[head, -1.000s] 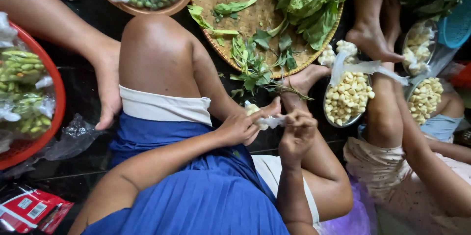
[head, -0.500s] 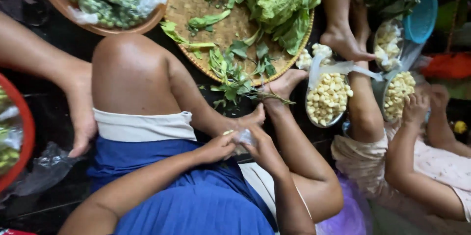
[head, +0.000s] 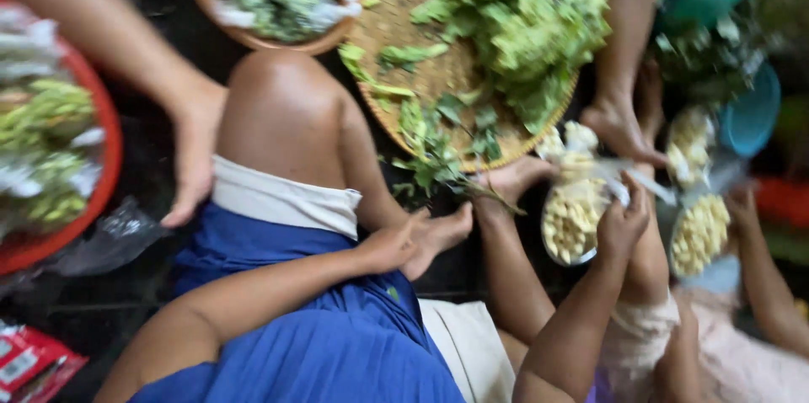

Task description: Multiple people sitting on the floor sorting and bagging small green vegetables into plastic bags.

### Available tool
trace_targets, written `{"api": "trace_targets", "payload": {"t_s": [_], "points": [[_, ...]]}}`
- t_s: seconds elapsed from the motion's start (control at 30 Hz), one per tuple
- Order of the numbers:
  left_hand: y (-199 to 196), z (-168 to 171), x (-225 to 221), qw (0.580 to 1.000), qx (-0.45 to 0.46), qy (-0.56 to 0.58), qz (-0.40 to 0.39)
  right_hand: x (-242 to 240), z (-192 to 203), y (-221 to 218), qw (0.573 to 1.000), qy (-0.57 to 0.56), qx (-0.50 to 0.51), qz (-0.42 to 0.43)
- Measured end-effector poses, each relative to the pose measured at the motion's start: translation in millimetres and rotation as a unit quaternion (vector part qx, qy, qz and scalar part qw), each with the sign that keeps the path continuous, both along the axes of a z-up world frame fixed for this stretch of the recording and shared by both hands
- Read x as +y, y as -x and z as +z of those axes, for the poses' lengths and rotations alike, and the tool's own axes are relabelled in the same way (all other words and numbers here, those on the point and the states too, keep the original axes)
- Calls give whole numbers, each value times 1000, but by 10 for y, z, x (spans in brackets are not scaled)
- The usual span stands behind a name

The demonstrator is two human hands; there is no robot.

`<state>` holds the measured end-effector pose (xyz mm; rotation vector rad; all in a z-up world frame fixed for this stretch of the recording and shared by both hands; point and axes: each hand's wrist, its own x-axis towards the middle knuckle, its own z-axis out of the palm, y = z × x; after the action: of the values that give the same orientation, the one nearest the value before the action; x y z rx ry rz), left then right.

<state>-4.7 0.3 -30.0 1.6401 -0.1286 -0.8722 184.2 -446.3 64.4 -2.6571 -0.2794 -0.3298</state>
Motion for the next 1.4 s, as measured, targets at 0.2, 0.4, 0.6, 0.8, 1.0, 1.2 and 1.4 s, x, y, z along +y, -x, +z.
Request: {"api": "trace_targets", "payload": {"t_s": [0.2,0.4,0.6,0.8,1.0,1.2,1.4], "points": [[-164,-431,-550,959,-147,241,16,1270,-661,-560,996,53,67,-19],[281,-629,-553,985,-73,-64,-140,4344,-1022,-904,906,-235,299,184],[325,-520,-472,974,-118,-58,-185,4797,-1323,-1216,871,-251,392,157],[453,-679,-792,967,-119,-61,-217,3055,-1068,-540,876,82,302,368],[386,-566,-575,959,-112,-68,-253,2150,-1063,205,875,290,318,220],[228,-498,-347,949,-115,-114,-272,1973,-921,-267,922,92,260,270],[178,-268,-265,942,-100,-137,-291,2112,-22,-1409,983,55,5,174]]}}
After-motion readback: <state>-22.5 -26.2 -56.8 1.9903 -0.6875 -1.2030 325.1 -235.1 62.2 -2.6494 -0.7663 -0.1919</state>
